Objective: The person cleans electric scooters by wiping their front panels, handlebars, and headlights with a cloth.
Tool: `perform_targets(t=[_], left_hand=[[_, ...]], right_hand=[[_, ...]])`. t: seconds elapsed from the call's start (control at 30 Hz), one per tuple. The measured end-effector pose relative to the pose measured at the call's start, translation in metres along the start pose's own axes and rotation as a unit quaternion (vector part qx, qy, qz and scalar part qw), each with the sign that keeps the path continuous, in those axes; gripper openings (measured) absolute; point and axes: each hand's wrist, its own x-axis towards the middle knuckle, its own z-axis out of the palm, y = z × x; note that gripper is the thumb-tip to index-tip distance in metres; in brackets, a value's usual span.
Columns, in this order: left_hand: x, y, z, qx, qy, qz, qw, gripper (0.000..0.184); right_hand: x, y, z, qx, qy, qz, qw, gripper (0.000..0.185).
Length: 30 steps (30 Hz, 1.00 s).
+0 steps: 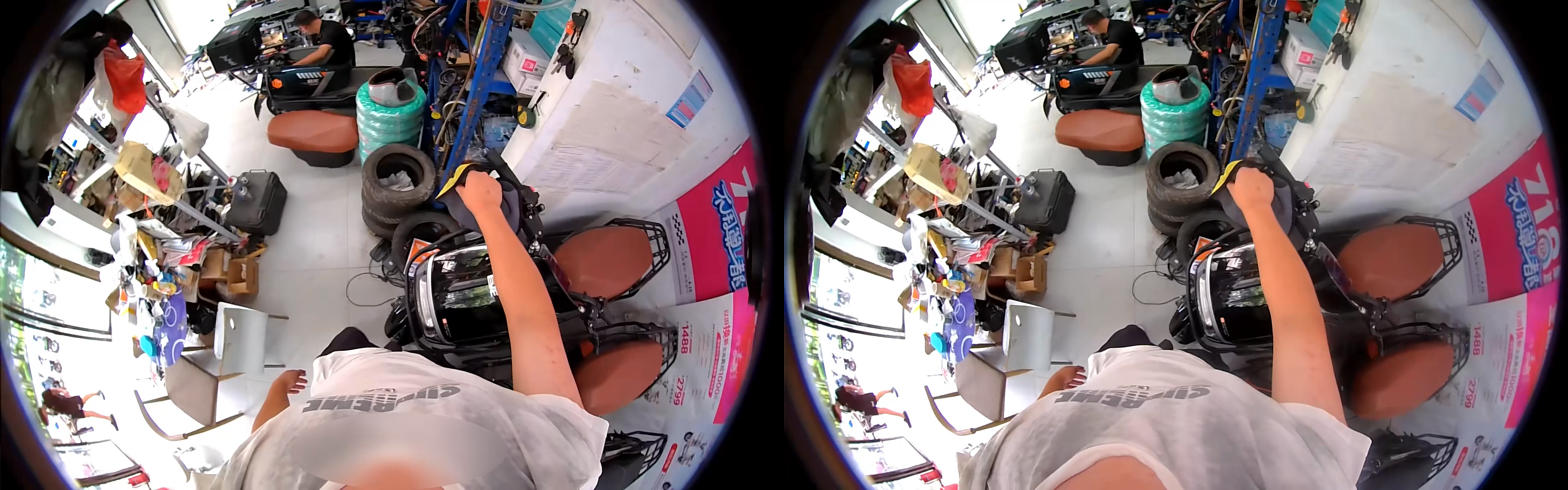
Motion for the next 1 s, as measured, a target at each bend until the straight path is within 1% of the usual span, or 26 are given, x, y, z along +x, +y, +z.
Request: perform_targets(t=[0.07,0.1,0.13,0.2,0.23,0.27,0.33,0.4,0.47,0.5,0.53,0.6,0.63,0.7,0.73,0.8,0.87,0.93,0.97,1.0], left_hand=[[0.003,0.012,0.004,0.002,0.000,-0.008,1.000,0.046],[0.001,0.023,0.002,0.032,0.003,-0.007,0.999,0.047],[0.000,0.035,-0.001,0.063,0.006,-0.007,0.998,0.047],[-0.001,0.066,-0.012,0.087,0.021,0.004,0.996,0.046],[-0.001,0.084,-0.018,0.100,0.036,0.013,0.994,0.045],[0.001,0.103,-0.023,0.116,0.050,0.022,0.992,0.044],[0.014,0.146,-0.042,0.151,0.035,0.057,0.986,0.043],[0.021,0.202,-0.050,0.175,0.036,0.075,0.981,0.044],[0.025,0.264,-0.047,0.209,0.036,0.094,0.973,0.045],[0.030,0.295,-0.047,0.239,0.031,0.110,0.964,0.045],[0.040,0.325,-0.046,0.285,0.017,0.135,0.949,0.046],[0.069,0.392,-0.050,0.419,-0.050,0.219,0.880,0.048],[0.113,0.430,-0.064,0.439,-0.116,0.284,0.845,0.045],[0.114,0.492,-0.050,0.471,-0.081,0.359,0.802,0.027],[0.101,0.519,-0.033,0.462,-0.010,0.350,0.815,0.023],[0.101,0.567,-0.025,0.484,0.018,0.502,0.717,0.023],[0.079,0.602,-0.004,0.376,-0.047,0.489,0.786,0.023],[0.064,0.621,0.019,0.372,-0.075,0.501,0.778,0.023],[0.057,0.628,0.031,0.358,-0.093,0.514,0.774,0.023],[0.033,0.629,0.047,0.365,-0.101,0.512,0.771,0.023]], right_hand=[[0.006,0.003,-0.003,0.026,-0.030,0.026,0.999,0.042],[0.012,0.005,-0.002,0.042,-0.051,0.033,0.997,0.049],[0.017,0.008,-0.001,0.045,-0.048,0.034,0.997,0.049],[0.027,0.014,-0.003,0.108,-0.141,0.041,0.983,0.054],[0.033,0.017,-0.008,0.134,-0.187,0.020,0.973,0.063],[0.043,0.021,-0.006,0.136,-0.184,0.029,0.973,0.063],[0.056,0.028,-0.003,0.171,-0.291,0.003,0.941,0.065],[0.059,0.024,-0.010,0.154,-0.311,-0.002,0.938,0.064],[0.052,0.014,-0.014,0.136,-0.301,0.002,0.944,0.060],[0.050,0.018,-0.004,0.150,-0.277,0.028,0.949,0.054],[0.034,0.014,-0.005,0.136,-0.192,0.023,0.972,0.046],[0.008,0.002,-0.006,0.066,-0.056,0.039,0.995,0.039],[0.001,-0.001,-0.005,0.051,-0.039,0.043,0.997,0.037],[-0.010,-0.009,-0.009,0.017,-0.025,0.058,0.998,0.031],[-0.015,-0.007,-0.003,0.014,-0.032,0.074,0.997,0.031],[-0.020,-0.004,0.014,-0.013,0.065,0.075,0.995,0.028],[-0.031,0.002,0.019,-0.036,0.074,0.088,0.993,0.026],[-0.043,0.005,0.019,-0.070,0.110,0.112,0.985,0.029],[-0.049,0.009,0.023,-0.056,0.133,0.111,0.983,0.029],[-0.053,0.007,0.023,-0.058,0.131,0.121,0.982,0.029]])
